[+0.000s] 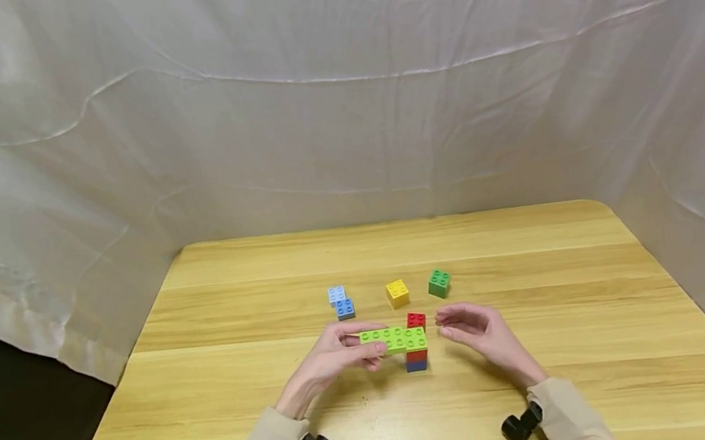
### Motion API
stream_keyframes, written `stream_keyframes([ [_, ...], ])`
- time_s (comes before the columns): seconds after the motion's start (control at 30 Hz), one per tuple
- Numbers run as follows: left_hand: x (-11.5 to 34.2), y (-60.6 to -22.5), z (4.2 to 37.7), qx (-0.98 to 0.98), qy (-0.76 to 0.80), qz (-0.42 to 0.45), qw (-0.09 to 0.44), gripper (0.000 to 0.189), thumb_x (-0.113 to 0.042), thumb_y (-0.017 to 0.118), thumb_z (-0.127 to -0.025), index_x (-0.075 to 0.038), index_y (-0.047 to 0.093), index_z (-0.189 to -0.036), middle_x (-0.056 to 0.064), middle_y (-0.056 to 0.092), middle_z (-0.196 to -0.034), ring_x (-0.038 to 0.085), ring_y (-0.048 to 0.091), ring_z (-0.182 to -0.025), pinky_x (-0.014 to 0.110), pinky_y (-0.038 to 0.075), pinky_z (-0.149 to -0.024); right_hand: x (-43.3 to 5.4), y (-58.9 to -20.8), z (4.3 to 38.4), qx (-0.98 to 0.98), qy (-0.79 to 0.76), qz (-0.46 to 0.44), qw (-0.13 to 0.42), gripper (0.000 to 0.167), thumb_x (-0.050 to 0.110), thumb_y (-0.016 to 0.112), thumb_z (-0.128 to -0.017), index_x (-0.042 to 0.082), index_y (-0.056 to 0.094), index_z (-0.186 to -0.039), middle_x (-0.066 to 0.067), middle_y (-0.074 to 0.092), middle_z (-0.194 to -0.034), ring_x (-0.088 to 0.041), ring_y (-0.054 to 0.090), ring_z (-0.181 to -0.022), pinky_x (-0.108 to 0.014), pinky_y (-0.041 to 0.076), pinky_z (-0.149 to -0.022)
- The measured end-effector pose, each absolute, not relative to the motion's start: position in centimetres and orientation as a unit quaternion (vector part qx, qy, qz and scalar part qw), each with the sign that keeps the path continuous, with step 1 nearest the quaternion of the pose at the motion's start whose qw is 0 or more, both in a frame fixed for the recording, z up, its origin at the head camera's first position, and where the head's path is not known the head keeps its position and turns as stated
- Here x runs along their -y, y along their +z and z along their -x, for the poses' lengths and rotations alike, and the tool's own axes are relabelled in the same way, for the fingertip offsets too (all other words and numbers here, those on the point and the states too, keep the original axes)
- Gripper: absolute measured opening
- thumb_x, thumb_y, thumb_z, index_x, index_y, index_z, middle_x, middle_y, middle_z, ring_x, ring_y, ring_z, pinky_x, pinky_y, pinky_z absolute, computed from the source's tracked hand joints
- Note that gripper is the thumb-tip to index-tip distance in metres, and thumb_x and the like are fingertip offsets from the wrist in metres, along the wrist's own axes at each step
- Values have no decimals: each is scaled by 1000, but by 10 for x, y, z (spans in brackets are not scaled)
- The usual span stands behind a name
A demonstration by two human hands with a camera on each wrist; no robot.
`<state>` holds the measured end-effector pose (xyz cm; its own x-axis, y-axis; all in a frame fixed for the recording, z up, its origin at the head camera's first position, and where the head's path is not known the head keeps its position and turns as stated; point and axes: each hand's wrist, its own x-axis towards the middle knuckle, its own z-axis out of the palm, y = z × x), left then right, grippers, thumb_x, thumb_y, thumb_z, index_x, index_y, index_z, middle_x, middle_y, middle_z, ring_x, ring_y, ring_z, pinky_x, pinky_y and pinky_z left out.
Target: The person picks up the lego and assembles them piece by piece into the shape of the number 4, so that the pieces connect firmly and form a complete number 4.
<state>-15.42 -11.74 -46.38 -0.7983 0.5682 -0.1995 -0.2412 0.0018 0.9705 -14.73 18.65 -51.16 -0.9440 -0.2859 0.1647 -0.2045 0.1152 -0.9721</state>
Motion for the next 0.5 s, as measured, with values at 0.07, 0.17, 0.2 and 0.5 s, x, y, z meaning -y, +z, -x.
stream_keyframes([
  [0.07, 118, -464, 154, -646, 694, -127, 291, 49, -6, 73, -90, 9, 57, -134, 27, 72, -115, 13, 72, -77, 25, 64, -72, -188, -513, 151, -757, -633, 155, 29, 40, 3, 71, -91, -12, 60, -126, -35, 64, -120, -7, 69, -103, -15, 56, -94],
  [0.17, 119, -463, 153, -645, 695, -129, 290, 49, -6, 74, -90, 9, 58, -133, 27, 72, -114, 14, 73, -78, 25, 64, -72, -189, -514, 155, -772, -617, 148, 37, 42, 2, 72, -89, -13, 59, -126, -35, 65, -120, -11, 70, -102, -14, 56, -92],
  [0.2, 119, -463, 153, -645, 695, -130, 290, 49, -6, 74, -89, 9, 58, -133, 27, 72, -114, 14, 73, -78, 26, 64, -72, -189, -515, 157, -776, -612, 146, 42, 42, 2, 73, -89, -13, 59, -126, -35, 65, -120, -13, 71, -102, -14, 56, -92],
  [0.5, 125, -463, 153, -647, 693, -131, 290, 49, -6, 74, -89, 8, 58, -133, 28, 72, -115, 16, 74, -80, 28, 65, -74, -183, -517, 168, -810, -566, 135, 63, 40, 5, 76, -87, -6, 64, -124, -27, 69, -120, -21, 70, -101, -16, 58, -86],
])
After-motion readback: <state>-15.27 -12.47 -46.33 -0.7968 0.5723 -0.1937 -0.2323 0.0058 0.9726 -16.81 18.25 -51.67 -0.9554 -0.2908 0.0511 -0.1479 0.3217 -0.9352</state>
